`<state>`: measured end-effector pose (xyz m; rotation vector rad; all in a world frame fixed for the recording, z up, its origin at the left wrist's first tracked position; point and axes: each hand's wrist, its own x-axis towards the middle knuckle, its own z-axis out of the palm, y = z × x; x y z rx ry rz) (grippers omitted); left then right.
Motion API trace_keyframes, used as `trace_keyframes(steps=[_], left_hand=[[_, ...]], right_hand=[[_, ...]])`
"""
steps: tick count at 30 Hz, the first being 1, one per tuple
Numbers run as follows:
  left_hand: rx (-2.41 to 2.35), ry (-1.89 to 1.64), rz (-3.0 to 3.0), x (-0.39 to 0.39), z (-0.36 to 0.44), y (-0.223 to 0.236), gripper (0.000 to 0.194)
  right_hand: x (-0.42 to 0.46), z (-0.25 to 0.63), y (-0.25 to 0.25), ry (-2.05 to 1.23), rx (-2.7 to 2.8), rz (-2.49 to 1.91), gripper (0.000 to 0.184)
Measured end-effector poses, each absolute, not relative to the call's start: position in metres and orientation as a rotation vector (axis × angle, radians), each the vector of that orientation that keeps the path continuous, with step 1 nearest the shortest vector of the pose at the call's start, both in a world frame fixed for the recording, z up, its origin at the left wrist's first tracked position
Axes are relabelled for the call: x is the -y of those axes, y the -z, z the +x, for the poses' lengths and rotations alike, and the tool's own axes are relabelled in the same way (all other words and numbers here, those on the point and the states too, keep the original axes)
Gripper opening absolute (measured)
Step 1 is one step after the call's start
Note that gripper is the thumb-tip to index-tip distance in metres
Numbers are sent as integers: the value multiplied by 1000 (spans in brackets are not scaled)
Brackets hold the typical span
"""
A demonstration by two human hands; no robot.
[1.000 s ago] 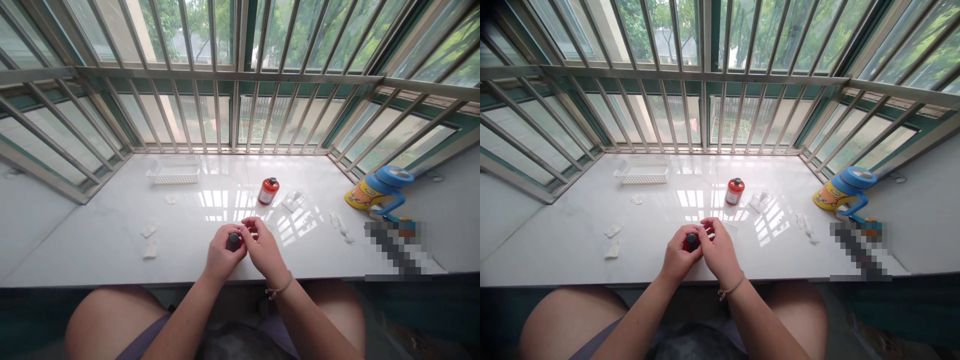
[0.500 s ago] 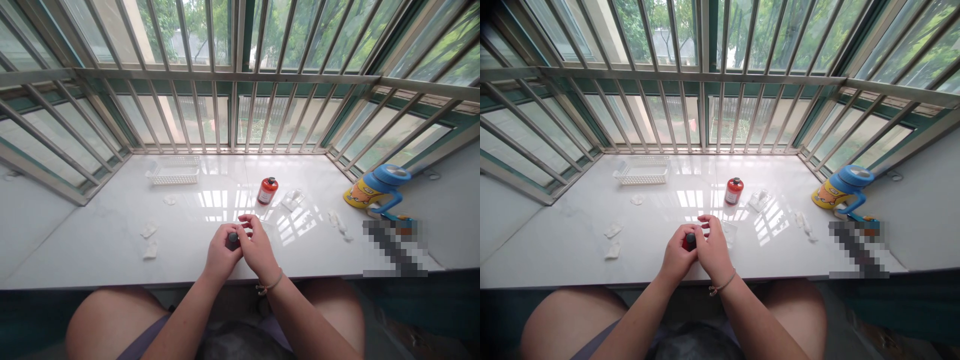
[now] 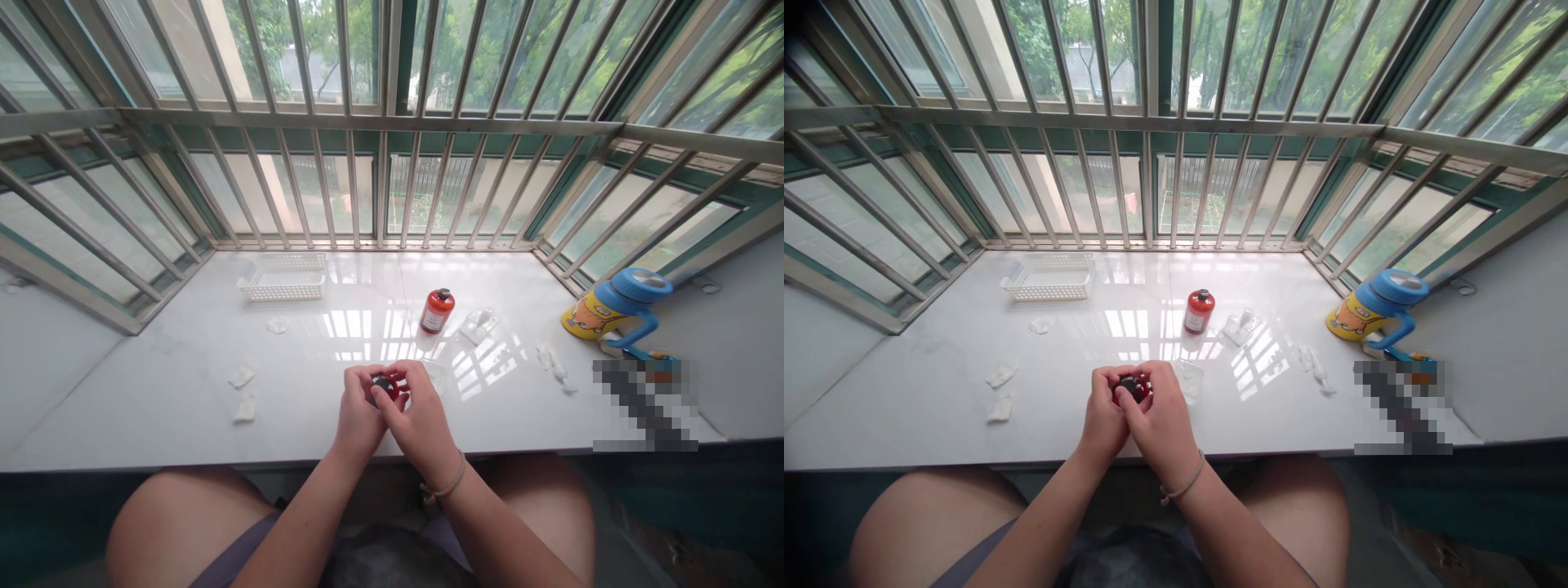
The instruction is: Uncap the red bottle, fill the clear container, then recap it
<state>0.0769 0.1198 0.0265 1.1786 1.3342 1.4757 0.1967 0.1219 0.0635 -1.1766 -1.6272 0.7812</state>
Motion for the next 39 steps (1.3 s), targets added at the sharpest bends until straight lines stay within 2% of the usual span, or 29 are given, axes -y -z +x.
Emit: trace_keyframes(steps=[6,12,18,29,34,39], left_hand=[[-1260,-1370,1226,-120,72,-26,42],[-1289,-1467,1179,-120,74,-24,53],[-1296,-1383,1219,-120,72,-27,43],[-1338,-1442,1165,-121,75,-28,54],[-1216,-1453,1159,-121,73,-25,53],[-1344,-1375,1392,-120,68,-26,42]], right_hand=[[-120,198,-62,-783,1630,-1171,23],[-120,198,-63,-777,1657,-1197,31],[-121,198,-60,-765,1675,-1211,31],[-120,194,-66,-710,1650,-1139,32],[-122,209,-73,-560,1620,-1019,32],[-133,262,-65,-376,1609,-1139,26]])
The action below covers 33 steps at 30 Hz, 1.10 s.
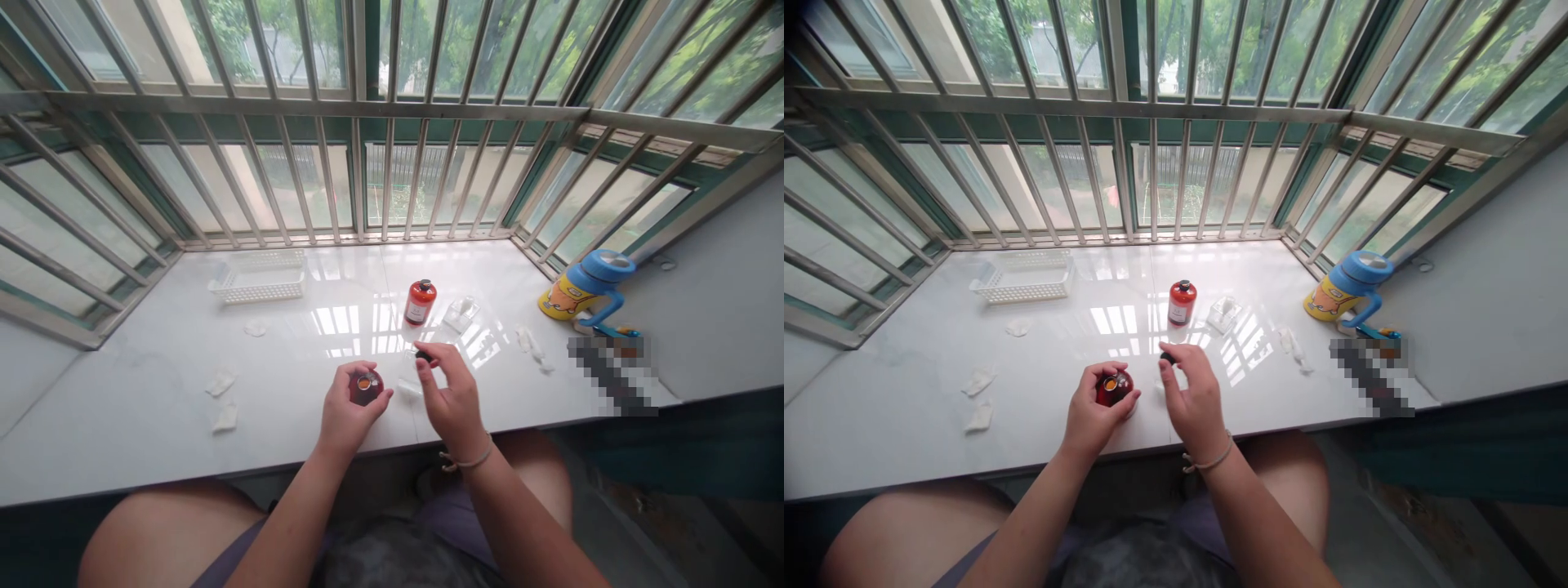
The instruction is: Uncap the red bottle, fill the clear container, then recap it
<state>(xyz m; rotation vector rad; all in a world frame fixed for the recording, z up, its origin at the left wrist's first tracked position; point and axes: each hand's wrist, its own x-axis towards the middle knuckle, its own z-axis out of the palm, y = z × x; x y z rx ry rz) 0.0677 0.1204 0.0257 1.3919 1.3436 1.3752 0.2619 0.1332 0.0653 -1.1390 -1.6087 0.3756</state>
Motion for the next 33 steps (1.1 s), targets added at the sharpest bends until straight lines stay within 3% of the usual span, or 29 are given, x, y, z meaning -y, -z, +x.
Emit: trace_keyframes(steps=[3,9,21,28,30,33], left_hand=[[-1346,-1367,1434,-119,67,-27,35],[-1352,-1396,1461,-119,68,-26,32],[-1373,-1375,1494,-120,68,-31,32],[-1383,-1384,1519,-120,68,-29,31],[-1382,-1396,1522,-121,68,-28,30],[-1382,-1407,1525,-121,69,-28,30]], right_hand=[[-139,309,-44,-299,1467,-1376,24],[-144,387,11,-250,1406,-1764,43],[-159,412,63,-110,1599,-1789,29],[-157,397,46,-31,1699,-1617,29],[-151,380,33,-126,1780,-1485,34],[-142,351,20,-347,1870,-1374,62]])
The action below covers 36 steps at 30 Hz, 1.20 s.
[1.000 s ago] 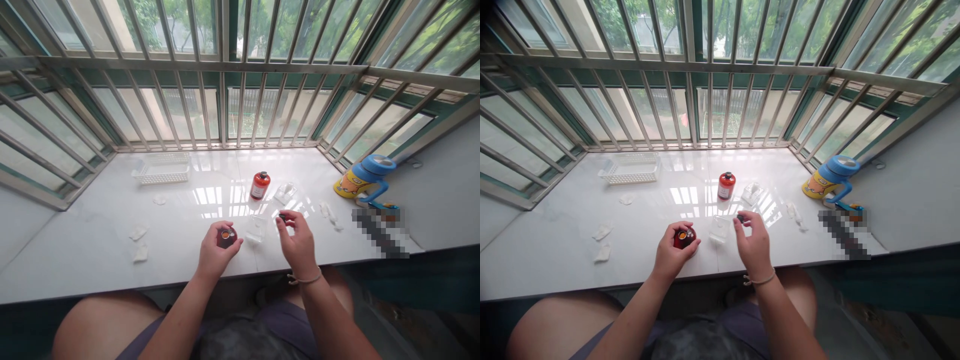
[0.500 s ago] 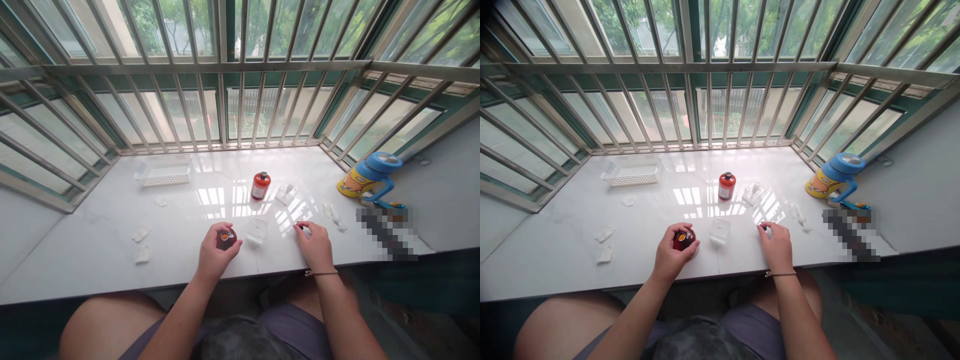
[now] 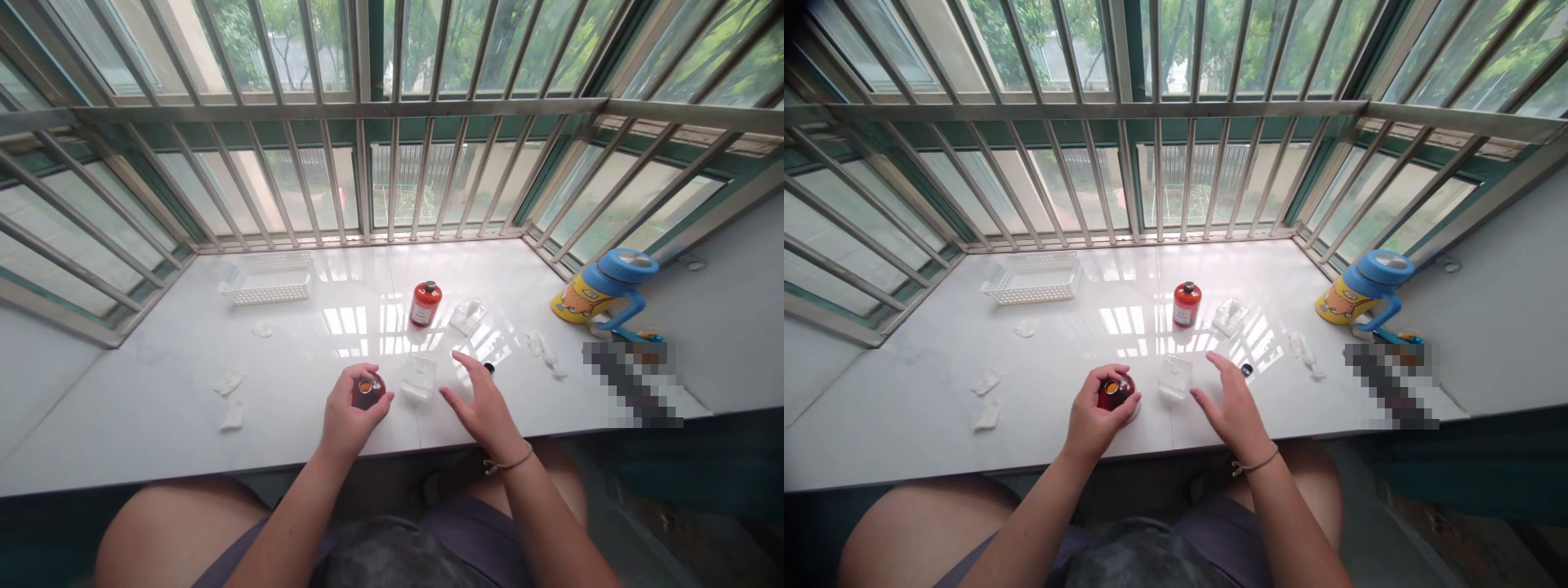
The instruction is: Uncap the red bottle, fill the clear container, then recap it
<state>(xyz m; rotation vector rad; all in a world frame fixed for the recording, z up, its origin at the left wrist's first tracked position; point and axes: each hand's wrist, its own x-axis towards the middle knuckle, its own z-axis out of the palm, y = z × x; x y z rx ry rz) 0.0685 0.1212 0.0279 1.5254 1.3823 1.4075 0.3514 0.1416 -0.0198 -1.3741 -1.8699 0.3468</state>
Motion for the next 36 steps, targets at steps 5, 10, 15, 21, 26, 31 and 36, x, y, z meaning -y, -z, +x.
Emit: trace_keyframes(steps=[5,10,15,21,26,31,36], left_hand=[[-1394,-1384,1538,-120,68,-31,30],[-1381,-1382,1535,-120,67,-30,31],[-1398,-1406,1602,-121,66,-22,31],[-1395,-1427,1640,-118,62,-4,44],[-1418,-1377,1577,-116,61,-3,53],[-1441,-1319,1480,-115,60,-4,68],[-1338,-1239,1479,-118,53,-8,63]], right_hand=[[-143,318,27,-550,1867,-1369,88],[-154,309,35,-618,1770,-1461,76],[-157,308,32,-658,1745,-1511,73],[-155,308,28,-720,1747,-1480,67],[-148,307,13,-913,1700,-1295,62],[-142,306,-11,-970,1782,-1199,64],[-145,308,-38,-899,1959,-1208,66]])
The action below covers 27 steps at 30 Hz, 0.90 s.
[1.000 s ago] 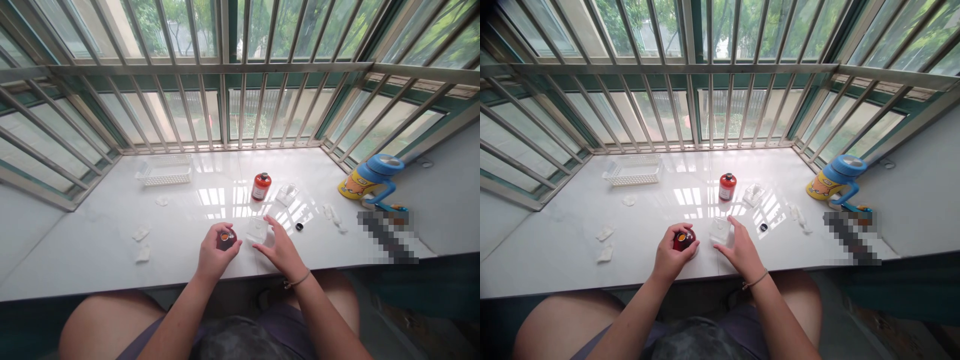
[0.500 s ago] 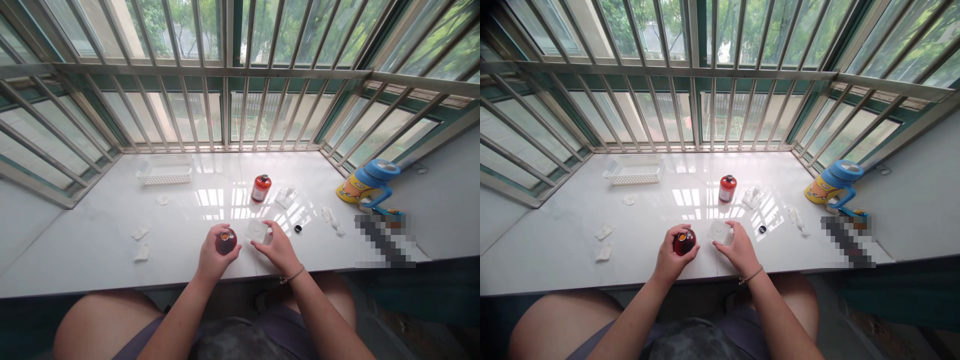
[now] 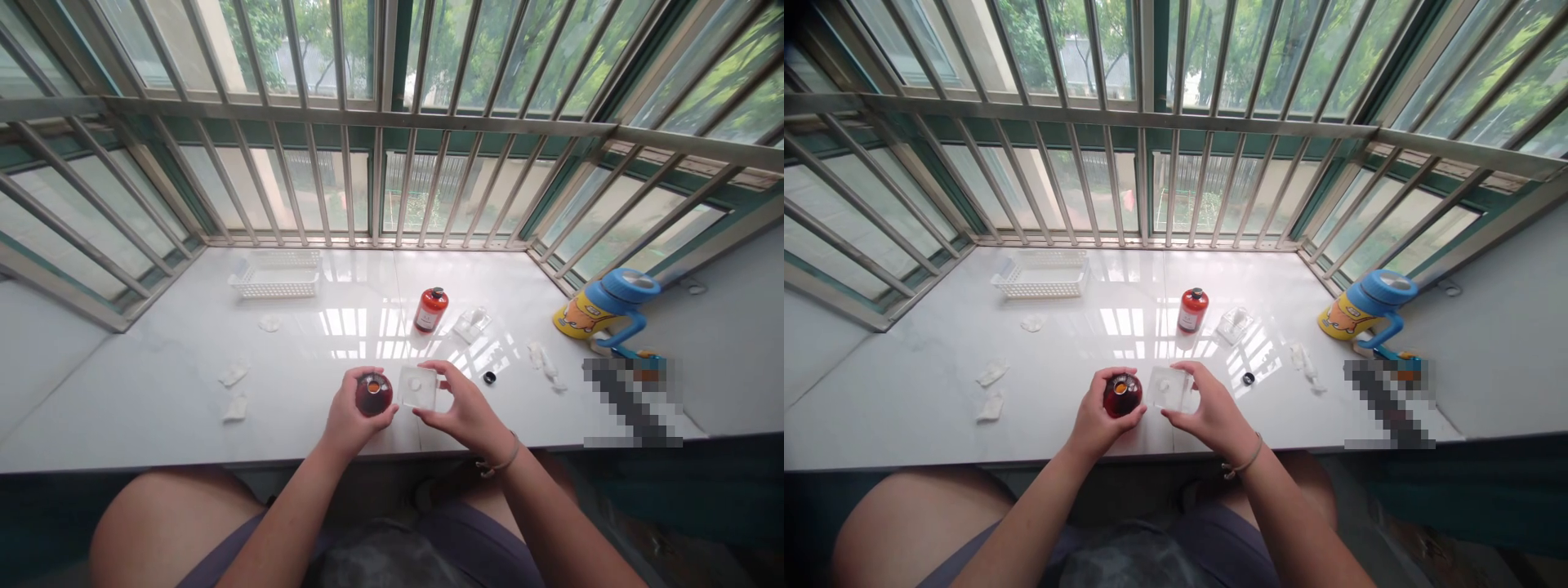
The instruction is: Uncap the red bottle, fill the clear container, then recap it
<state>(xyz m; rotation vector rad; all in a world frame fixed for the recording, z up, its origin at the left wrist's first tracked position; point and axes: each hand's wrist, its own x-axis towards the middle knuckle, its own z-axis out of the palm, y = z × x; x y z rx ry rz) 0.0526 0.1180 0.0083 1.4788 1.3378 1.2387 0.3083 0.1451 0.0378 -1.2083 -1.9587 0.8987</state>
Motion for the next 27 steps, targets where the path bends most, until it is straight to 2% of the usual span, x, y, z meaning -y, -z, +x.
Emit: trace_keyframes(steps=[4,16,27], left_hand=[[-1188,-1119,1535,-122,44,-14,64],[-1179,-1246,1372,-116,50,0,67],[-1291,-999,1800,-119,14,-19,77]], right_hand=[[-152,310,-54,-839,2075,-1155,67],[-159,310,-75,-785,2204,-1070,65],[-152,311,-74,-797,2235,-1066,68]])
